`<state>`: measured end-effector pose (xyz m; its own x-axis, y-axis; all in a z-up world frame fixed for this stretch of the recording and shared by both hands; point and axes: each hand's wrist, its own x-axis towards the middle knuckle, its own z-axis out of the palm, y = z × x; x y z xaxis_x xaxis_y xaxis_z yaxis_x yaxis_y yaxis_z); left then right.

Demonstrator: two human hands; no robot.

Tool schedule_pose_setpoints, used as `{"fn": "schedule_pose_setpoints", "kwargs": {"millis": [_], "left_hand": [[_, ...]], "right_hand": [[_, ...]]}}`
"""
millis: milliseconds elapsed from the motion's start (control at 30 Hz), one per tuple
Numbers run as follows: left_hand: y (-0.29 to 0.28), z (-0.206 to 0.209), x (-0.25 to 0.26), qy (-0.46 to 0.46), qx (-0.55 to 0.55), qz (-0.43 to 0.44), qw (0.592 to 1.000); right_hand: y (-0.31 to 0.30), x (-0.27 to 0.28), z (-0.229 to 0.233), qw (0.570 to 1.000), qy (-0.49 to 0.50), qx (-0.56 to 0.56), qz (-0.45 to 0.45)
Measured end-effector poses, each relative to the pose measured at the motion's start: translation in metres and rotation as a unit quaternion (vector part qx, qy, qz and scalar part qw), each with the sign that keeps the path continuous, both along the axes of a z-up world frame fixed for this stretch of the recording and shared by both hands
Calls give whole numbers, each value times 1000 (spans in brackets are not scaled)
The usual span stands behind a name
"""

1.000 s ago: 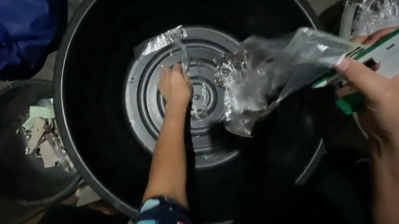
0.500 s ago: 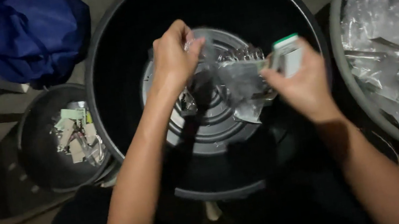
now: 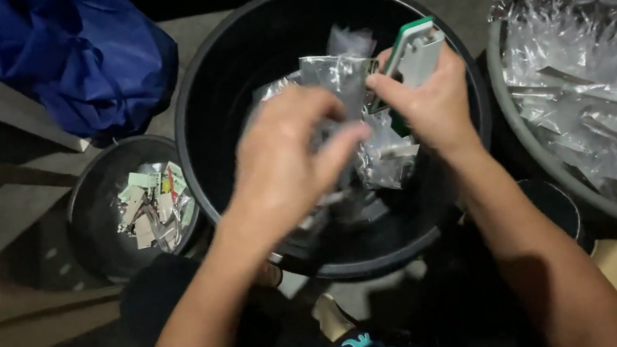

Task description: Labeling and stapling small plastic bags containing hardware components

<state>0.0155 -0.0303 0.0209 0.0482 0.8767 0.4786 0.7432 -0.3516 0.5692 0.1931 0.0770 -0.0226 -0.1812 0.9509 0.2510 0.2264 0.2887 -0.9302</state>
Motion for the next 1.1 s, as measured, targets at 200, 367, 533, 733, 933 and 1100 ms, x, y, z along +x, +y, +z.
{"fn": "schedule_pose_setpoints", "kwargs": {"millis": [200,367,533,733,933,1100], "left_hand": [[25,17,-26,-145,7,-11,989],[45,-3,2,-170,47,-115,978],[22,3,11,-119,117,-130,977],[12,-18,12,-206,103,-151,961],[6,-23,17,-237,80,-15,968],[10,-28,29,-167,99,-40,980]], "right_hand": [[-11,15,22,997,-3,26,75],[-13,23,11,992,64,22,106],[-22,28,14,981,143,12,130],[-29,27,11,977,187,0,105],[-24,17,19,979,164,117,42],[-19,10,29,977,178,116,-3]]}}
